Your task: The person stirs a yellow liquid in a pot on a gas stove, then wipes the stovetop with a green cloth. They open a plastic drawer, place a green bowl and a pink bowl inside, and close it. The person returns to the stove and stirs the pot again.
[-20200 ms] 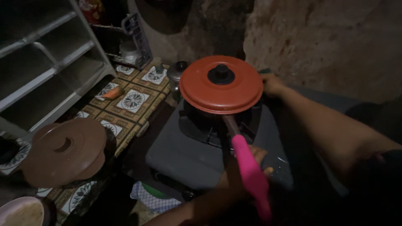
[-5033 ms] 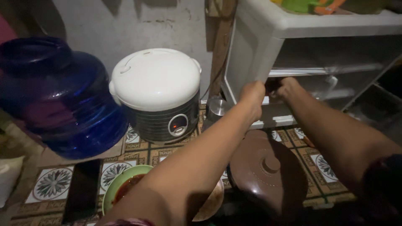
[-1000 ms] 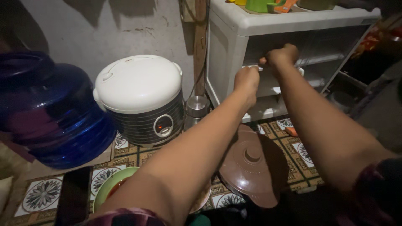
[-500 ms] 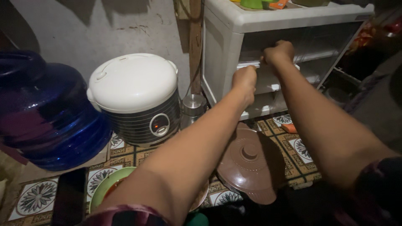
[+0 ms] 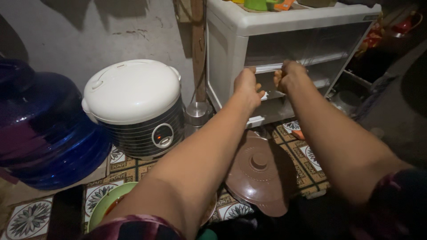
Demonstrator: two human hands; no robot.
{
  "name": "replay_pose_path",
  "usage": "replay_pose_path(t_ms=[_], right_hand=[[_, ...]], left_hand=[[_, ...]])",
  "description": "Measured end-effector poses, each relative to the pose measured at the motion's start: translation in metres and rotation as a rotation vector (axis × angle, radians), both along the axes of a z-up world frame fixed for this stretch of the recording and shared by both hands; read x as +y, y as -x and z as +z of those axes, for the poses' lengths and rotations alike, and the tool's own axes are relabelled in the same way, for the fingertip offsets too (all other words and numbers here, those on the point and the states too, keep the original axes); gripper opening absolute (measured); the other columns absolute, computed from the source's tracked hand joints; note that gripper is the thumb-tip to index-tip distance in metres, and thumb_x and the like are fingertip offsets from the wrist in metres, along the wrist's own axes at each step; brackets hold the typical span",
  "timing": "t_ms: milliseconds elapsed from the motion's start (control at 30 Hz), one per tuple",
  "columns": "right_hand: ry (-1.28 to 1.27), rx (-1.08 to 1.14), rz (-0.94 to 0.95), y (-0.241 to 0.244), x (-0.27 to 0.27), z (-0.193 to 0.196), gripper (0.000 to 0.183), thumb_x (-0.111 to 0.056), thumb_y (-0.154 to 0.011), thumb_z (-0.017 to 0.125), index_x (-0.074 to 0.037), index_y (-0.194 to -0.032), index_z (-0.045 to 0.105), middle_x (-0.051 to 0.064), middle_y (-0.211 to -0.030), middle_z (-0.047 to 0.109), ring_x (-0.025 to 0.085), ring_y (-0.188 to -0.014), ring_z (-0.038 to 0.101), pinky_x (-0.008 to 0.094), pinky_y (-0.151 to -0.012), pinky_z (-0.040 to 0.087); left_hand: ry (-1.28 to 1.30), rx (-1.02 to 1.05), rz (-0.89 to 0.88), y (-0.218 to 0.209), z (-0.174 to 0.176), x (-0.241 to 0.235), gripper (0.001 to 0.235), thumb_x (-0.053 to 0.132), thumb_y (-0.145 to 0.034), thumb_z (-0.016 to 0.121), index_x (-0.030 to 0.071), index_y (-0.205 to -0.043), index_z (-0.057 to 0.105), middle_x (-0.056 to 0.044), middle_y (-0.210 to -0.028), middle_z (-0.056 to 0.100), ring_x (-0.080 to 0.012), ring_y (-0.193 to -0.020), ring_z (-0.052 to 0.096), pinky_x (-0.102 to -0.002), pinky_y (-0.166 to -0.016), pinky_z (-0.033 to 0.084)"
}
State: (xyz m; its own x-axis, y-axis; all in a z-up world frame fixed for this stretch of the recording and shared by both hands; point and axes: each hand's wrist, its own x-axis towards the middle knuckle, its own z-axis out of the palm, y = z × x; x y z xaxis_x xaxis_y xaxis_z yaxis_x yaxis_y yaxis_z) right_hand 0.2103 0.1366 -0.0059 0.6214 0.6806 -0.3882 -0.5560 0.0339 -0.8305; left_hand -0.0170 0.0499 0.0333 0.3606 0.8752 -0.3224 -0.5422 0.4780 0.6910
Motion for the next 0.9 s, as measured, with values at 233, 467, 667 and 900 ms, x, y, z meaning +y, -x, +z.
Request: replay_pose_path(t_ms=[233,467,667,900], right_hand=[[0.005,-0.027,0.034,0.013,-0.04,0.01,0.022,-0.028,-0.1,0.053,-0.009,-0.09,0.057,0.009,-0.071,0.06,0.018,-0.057,0.056,0.038,-0.058,0.055],[-0.318,-0.036,-0.017,0.022,-0.089,-0.003,0.02,-0.01,-0.096,0.046,0.003,-0.103,0.06,0.02,-0.085,0.074,0.02,-0.054,0.056,0.03,-0.048,0.052],[-0.335,-0.008,-0.264,0.027,-0.146,0.0,0.02,0.004,-0.085,0.043,0.0,-0.096,0.059,0.019,-0.084,0.077,0.018,-0.053,0.061,0.026,-0.044,0.037],[-0.284,-0.037,-0.551,0.04,-0.202,-0.018,0.015,-0.002,-0.085,0.046,-0.003,-0.092,0.06,0.014,-0.079,0.072,0.017,-0.052,0.058,0.027,-0.043,0.036]], left_hand=[[0.009,0.042,0.033,-0.003,-0.001,-0.003,0.046,0.031,-0.094,0.06,0.01,-0.135,0.059,-0.014,-0.132,0.056,-0.0291,-0.114,0.054,-0.051,-0.096,0.047],[0.02,-0.042,0.201,-0.011,-0.012,-0.003,0.031,0.03,-0.091,0.073,0.003,-0.106,0.067,-0.007,-0.088,0.058,-0.017,-0.065,0.048,-0.034,-0.052,0.037],[0.068,-0.119,0.116,-0.005,-0.01,-0.025,0.027,0.027,-0.095,0.072,0.001,-0.1,0.064,-0.012,-0.086,0.067,-0.0152,-0.051,0.045,-0.029,-0.04,0.03],[-0.058,-0.04,-0.022,-0.009,-0.023,-0.068,0.025,0.012,-0.09,0.072,0.003,-0.11,0.06,-0.014,-0.088,0.068,-0.0207,-0.057,0.066,-0.031,-0.044,0.052]])
